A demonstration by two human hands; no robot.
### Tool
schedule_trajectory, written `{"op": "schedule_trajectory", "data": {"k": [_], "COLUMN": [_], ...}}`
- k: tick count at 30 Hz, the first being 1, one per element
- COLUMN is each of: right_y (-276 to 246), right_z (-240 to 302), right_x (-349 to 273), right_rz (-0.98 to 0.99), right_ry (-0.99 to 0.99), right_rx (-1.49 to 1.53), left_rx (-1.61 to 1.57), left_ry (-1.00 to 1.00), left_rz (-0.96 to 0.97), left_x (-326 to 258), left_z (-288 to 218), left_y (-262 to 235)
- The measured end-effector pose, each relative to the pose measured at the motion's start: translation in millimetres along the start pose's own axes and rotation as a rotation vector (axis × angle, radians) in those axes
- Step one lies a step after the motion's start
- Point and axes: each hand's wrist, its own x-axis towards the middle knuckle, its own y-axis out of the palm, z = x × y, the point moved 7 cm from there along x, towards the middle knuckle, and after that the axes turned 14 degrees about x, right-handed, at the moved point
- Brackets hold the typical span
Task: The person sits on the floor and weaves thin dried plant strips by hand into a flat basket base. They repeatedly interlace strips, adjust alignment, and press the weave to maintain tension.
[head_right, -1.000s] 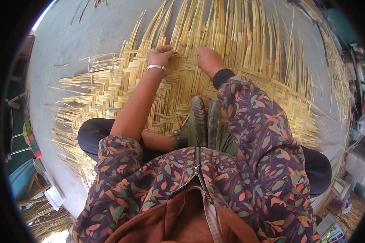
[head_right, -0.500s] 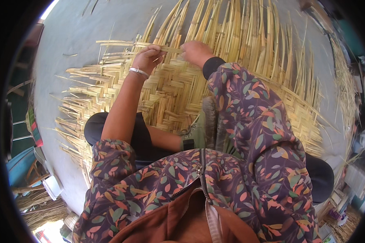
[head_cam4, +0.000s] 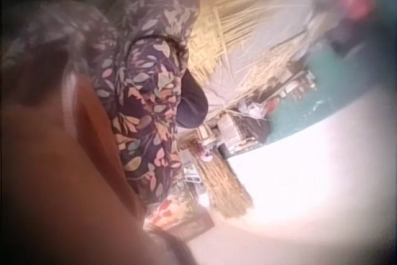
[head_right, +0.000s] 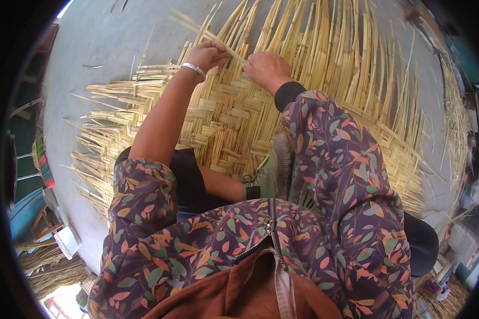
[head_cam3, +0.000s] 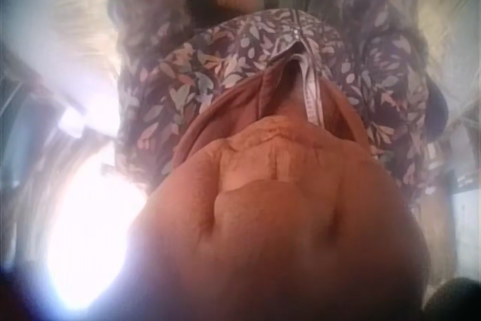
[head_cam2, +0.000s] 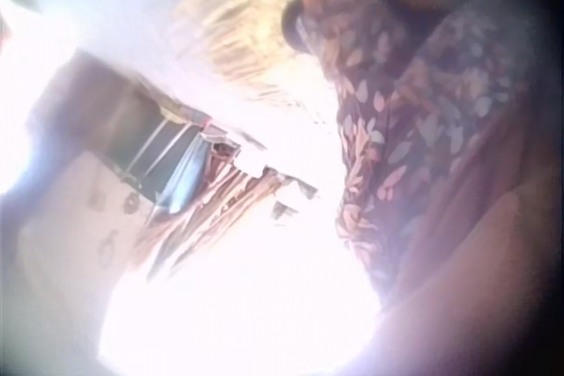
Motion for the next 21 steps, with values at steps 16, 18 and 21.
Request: {"op": "schedule_trajectory", "data": {"k": [16, 18, 21], "right_y": [-17.9, -17.1, -19.1], "right_z": [-26.9, -32.2, -30.6], "right_x": [-4.6, -6.1, -11.9], "right_rz": [-0.222, -0.258, -0.308], "right_ry": [0.101, 0.096, 0.083], "right_rx": [0.257, 0.281, 0.293], "left_rx": [0.819, 0.838, 0.752], "left_ry": [-0.03, -0.037, -0.026], "left_rz": [0.285, 0.35, 0.38], "left_x": [65.7, 62.8, 62.4], "left_z": [-18.1, -18.4, -13.5], "left_y": [60.3, 67.7, 72.6]}}
